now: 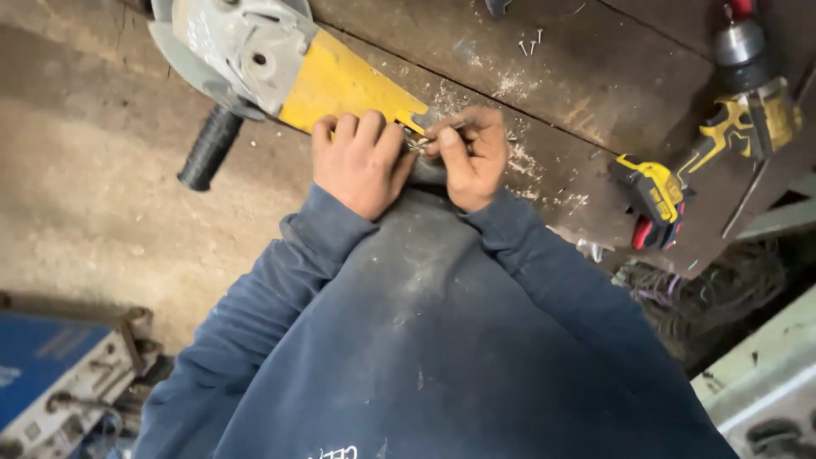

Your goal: The person uses a cordless drill to remove screws from a yellow angle grinder. They then use a screwdriver to manipulate the internal components of the tool's switch mechanism. Finally, they reassemble the angle grinder by replacing the screws with the cordless drill.

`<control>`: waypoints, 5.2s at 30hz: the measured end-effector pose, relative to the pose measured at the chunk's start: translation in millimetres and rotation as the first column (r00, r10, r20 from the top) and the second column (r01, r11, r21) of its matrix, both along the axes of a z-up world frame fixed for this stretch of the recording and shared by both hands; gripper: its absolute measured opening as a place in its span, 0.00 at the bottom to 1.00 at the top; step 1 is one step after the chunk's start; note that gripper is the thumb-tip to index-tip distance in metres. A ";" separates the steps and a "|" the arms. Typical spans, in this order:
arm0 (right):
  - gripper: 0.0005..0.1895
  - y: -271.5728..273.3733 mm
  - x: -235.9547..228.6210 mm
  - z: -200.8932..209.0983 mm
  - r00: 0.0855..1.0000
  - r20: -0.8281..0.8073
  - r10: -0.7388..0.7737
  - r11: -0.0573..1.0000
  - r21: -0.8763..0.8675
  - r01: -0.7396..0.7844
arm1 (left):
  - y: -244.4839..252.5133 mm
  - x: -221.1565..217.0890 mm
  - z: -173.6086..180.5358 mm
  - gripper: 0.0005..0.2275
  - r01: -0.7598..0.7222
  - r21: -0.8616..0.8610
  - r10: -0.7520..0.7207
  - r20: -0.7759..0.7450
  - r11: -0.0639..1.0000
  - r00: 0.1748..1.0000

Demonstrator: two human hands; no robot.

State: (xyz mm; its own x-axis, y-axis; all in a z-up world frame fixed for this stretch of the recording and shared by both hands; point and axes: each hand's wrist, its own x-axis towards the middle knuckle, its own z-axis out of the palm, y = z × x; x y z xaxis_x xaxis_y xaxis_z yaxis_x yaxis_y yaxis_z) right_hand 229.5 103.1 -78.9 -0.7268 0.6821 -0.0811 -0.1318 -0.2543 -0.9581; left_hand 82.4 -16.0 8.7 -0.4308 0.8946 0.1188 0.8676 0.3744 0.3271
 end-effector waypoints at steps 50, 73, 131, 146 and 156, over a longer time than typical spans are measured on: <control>0.05 9.2 -11.1 6.5 0.998 0.007 -0.061 0.946 0.320 0.055 | 17.2 14.6 -4.8 0.09 0.067 -0.311 -0.187 -0.374 0.948 0.909; 0.14 8.4 -13.3 17.1 0.992 -0.122 0.019 0.972 0.235 0.010 | 9.6 14.0 -11.1 0.09 0.025 -0.368 -0.157 -0.334 0.930 0.929; 0.08 8.1 -14.2 0.7 0.991 -0.124 0.047 0.986 0.163 -0.026 | -48.0 35.1 70.3 0.12 -0.167 -0.036 0.120 0.843 0.985 0.524; 0.11 12.7 -5.2 1.6 0.992 -0.105 0.069 0.996 0.056 -0.064 | -49.2 58.8 50.9 0.21 -0.632 0.014 -0.226 0.940 0.774 -0.256; 0.11 13.5 -3.8 -1.3 0.997 -0.071 -0.008 1.000 -0.003 0.008 | -52.7 50.4 51.8 0.22 -0.676 0.086 -0.331 0.912 0.732 -0.243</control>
State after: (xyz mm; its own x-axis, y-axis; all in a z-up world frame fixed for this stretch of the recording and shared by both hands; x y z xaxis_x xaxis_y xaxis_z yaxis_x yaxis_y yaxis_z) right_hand 225.7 116.6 -80.3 -0.7251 0.6880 -0.0312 -0.2020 -0.2559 -0.9454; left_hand 132.8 -68.7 60.6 -0.5824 0.7269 -0.3639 -0.6919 -0.2082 0.6913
